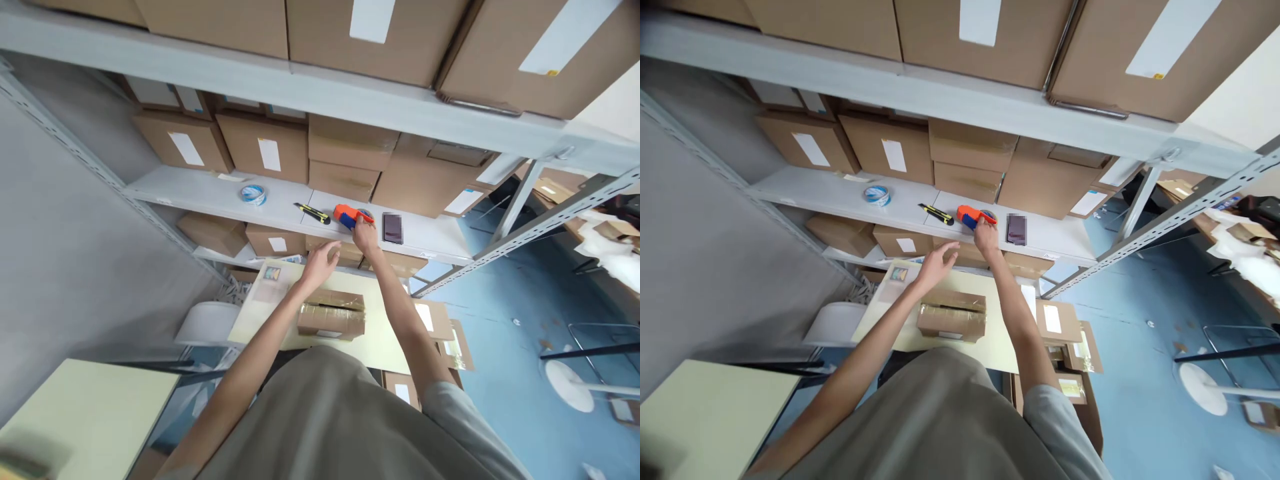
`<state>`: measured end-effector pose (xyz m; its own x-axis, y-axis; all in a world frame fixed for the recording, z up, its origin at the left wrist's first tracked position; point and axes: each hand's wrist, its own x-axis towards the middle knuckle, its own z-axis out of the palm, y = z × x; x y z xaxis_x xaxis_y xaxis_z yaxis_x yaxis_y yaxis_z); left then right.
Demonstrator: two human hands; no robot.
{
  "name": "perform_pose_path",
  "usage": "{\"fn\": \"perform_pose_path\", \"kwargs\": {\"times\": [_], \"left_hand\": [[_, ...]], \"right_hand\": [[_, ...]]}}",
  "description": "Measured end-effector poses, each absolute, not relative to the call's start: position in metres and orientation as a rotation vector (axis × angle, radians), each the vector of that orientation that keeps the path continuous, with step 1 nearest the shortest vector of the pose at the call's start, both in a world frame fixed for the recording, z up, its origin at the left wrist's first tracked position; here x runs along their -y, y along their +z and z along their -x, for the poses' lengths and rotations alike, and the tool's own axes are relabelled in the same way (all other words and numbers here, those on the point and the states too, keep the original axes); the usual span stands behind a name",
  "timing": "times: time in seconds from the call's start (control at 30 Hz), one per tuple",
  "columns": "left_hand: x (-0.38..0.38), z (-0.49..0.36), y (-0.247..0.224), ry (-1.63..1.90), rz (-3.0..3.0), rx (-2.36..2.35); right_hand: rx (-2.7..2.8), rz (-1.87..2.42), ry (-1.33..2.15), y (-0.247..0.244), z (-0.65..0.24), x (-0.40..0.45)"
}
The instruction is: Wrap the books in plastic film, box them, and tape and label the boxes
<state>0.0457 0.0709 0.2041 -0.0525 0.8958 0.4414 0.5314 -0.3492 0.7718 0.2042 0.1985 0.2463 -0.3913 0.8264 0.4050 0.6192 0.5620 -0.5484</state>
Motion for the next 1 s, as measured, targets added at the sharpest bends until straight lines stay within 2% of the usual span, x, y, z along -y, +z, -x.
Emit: {"fn": "perform_pose_path", "kwargs": {"times": [0.1,0.27,0.37,0.67,0.87,1.0], "left_hand": [[-0.031,-0.045,0.185,1.424,-1.664,-1.475],[0.037,-0.053,0.157,1.484,-1.397,-1.456],[0.065,-0.056,0.144,1.468,-1.317,-1.486],[0.097,-0.045,0.139,1.254,-1.506,-1.469],[0.1,-0.019,0.172,1.375,-1.439,-1.544],[0.094,-0.004,0.195,1.332,-1.586,-1.484]], "right_hand": [[2.059,1.17,0.573,0.214,-0.212,-0.161],[1.646,1.012,1.292,0.158,-0.223,-0.056],[1.501,1.02,1.485,0.143,-0.223,-0.006],[1.49,1.116,1.497,0.127,-0.224,0.034],[1.742,1.095,1.424,0.131,-0.243,0.039],[1.976,1.053,1.322,0.139,-0.255,0.04]]}}
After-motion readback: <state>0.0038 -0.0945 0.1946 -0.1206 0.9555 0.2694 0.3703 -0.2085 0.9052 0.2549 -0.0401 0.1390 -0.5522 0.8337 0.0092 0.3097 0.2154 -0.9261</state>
